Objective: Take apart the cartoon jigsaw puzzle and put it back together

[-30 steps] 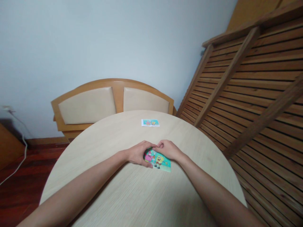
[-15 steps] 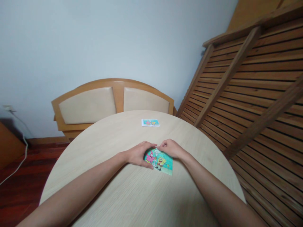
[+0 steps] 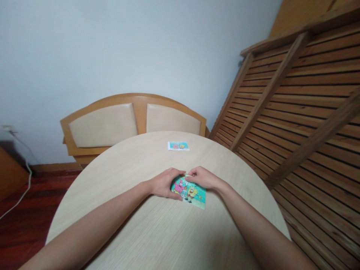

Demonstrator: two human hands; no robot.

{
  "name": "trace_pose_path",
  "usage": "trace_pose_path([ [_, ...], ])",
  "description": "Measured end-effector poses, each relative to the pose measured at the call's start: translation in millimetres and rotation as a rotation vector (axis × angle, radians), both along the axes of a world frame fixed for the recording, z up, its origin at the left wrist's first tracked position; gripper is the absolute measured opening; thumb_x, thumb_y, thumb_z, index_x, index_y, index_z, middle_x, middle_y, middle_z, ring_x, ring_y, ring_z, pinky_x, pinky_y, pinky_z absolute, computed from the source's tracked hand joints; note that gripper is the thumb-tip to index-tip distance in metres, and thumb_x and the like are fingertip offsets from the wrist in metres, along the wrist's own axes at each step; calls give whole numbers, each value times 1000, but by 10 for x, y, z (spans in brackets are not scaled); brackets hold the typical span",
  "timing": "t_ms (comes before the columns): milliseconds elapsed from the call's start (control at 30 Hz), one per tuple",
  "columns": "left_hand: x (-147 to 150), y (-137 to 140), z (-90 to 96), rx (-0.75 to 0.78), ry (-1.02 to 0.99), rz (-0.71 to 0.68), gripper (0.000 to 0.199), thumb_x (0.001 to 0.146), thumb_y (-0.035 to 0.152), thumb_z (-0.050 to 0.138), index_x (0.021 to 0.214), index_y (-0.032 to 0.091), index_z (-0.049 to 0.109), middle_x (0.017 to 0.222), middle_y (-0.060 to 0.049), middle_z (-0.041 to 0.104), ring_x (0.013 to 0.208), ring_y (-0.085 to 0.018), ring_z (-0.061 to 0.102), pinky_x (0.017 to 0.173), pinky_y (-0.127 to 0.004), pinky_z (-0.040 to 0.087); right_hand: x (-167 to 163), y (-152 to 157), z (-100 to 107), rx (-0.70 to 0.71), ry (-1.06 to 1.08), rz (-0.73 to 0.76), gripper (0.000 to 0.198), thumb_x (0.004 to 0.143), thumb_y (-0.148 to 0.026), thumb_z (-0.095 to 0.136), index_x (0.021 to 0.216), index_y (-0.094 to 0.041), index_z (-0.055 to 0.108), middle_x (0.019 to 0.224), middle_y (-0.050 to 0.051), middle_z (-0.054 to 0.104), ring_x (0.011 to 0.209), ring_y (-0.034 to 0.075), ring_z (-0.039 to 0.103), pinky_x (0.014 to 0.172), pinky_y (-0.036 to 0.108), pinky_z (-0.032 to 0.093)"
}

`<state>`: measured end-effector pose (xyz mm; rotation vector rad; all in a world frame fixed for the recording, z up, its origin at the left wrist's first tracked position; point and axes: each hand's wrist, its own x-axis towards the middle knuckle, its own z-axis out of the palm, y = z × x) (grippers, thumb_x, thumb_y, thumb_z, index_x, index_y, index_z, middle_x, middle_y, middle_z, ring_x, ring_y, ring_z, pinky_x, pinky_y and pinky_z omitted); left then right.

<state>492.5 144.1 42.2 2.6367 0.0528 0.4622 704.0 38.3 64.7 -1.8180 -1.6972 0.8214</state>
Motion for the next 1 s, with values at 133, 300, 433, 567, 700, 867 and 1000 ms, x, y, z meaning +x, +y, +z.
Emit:
trace_pose_path([
  [133,5,-1,-6,26,-16,8,93,70,56,81,143,15,41,131,-18,57,118,-35,56,101,-47,45,-28,-11,36,14,66,-2,30,78,-43,67,73,-13,69,66,1,67,61,14,56,53,23,38],
  [300,19,-1,-10,27,-12,21,91,69,56,81,141,16,43,127,-17,59,115,-34,57,99,-46,46,-81,-15,53,-36,307,15,34,75,-47,73,80,-14,66,72,3,70,64,15,61,58,24,45],
  [433,22,11,-19,10,-11,34,90,69,53,83,141,16,43,123,-16,60,111,-32,58,98,-44,46,-74,6,19,0,246,3,30,78,-43,72,81,-14,67,71,3,69,64,15,61,57,23,44],
  [567,18,18,-17,-44,-10,47,82,71,50,83,137,16,48,117,-13,62,105,-29,59,94,-41,48,-47,15,-28,7,184,23,30,78,-41,74,87,-13,69,75,3,70,66,15,62,56,23,45],
  [700,22,12,1,-97,-29,40,64,74,48,82,124,19,57,103,-7,64,96,-24,60,89,-35,47,-39,-4,-36,3,127,23,36,69,-39,81,93,-14,70,79,2,72,70,16,64,57,22,45],
  [867,31,0,16,-107,-24,51,53,73,50,83,111,19,63,93,-4,65,88,-21,59,82,-31,47,-43,-23,-1,-9,-34,-35,31,60,-28,84,85,-15,71,71,-2,68,67,15,60,55,21,40],
  [1000,27,2,4,-115,-40,45,52,74,50,81,112,18,63,97,-5,65,89,-21,60,81,-30,47,-37,-1,7,-28,29,-43,20,64,-22,77,81,-13,70,69,-2,68,66,15,61,56,22,43],
])
